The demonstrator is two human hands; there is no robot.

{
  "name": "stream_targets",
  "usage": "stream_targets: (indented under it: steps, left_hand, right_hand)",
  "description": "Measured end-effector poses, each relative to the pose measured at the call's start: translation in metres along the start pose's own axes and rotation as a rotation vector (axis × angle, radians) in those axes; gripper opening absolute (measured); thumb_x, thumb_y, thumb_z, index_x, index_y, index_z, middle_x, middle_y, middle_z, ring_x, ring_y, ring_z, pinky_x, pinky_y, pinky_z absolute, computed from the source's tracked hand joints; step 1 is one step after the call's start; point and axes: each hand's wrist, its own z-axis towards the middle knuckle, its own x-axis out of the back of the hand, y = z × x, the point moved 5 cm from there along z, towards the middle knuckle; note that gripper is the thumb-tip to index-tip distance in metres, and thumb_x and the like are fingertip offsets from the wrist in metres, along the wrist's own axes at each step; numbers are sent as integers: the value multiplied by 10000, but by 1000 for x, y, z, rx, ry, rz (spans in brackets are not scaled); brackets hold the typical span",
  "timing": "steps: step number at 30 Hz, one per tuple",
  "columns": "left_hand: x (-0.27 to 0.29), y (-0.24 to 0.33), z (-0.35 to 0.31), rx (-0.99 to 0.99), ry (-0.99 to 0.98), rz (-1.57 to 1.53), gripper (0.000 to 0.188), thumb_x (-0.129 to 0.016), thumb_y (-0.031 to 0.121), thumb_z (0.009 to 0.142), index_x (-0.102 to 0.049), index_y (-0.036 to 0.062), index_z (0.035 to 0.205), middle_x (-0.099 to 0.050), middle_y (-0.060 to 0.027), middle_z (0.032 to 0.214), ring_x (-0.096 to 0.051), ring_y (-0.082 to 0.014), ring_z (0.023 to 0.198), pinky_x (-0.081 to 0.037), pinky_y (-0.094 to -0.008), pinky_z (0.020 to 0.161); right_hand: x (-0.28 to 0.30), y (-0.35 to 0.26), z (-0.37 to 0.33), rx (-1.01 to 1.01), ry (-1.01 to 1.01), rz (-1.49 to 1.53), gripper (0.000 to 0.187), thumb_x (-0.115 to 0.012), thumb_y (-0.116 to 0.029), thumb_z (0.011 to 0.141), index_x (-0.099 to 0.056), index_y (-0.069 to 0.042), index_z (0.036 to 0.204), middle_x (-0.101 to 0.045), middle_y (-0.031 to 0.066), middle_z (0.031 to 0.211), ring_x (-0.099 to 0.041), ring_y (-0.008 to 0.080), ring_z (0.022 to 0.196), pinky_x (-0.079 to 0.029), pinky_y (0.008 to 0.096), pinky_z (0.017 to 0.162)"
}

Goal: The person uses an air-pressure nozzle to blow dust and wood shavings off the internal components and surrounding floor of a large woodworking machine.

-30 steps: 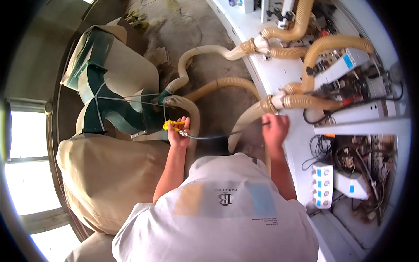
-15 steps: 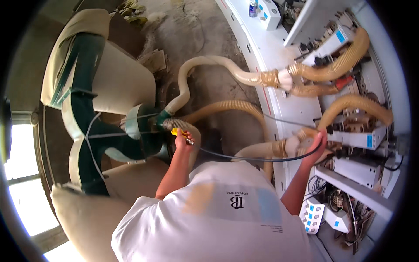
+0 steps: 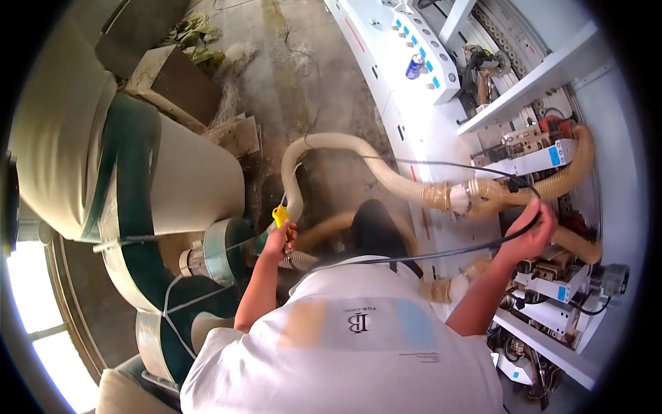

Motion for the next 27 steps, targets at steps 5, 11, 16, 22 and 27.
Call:
stream_targets:
  steps: [5,11,16,22,27]
  left_hand:
    - [-14,61,31,13,-34,448,312,-512,372,1032,-570,65,1036,-564,-46,716,-446,-110,437,-363,-263,420]
    - [-105,149,70,17,-535,918,298,-613,285,995,-647,19,1127,-628,-8,861,-561,-95,708,-459,-261,642]
    - [-177,197,166,31,-577,1045,455,-516,375,1004,-653,15,1245,-666,-56,1185,-576,-180,1102,-447,-332,933]
    - [-362,292,201,-589,-793,1954,451,-602,480,930,-667,82,1131,-695,-179,1071,-649,-371,1010,-514,-422,862]
    - [-436,302,221,-514,-857,2071,508,-573,560,926,-631,67,1038,-703,-167,985,-682,-369,891,-534,-472,763]
  right_hand:
    - [-121,80,-37,-576,-90,529,146,-658,-108,971,-662,-32,1096,-681,57,999,-632,142,886,-525,257,826]
    - [-267,-3,-143,-459,-1256,-97,523,-578,-560,919,-733,-65,847,-686,186,792,-680,372,781,-511,463,689]
    - [-330,5,-246,-580,-1603,47,412,-592,-519,889,-771,-148,867,-716,138,811,-702,325,816,-527,407,734]
    - [-350,22,-260,-1269,-1624,50,481,-631,-591,897,-743,-140,772,-685,3,703,-646,116,656,-503,265,655]
    - [-341,24,-245,-1384,-1311,-62,510,-615,-574,930,-729,-99,785,-667,16,675,-605,131,611,-484,298,613]
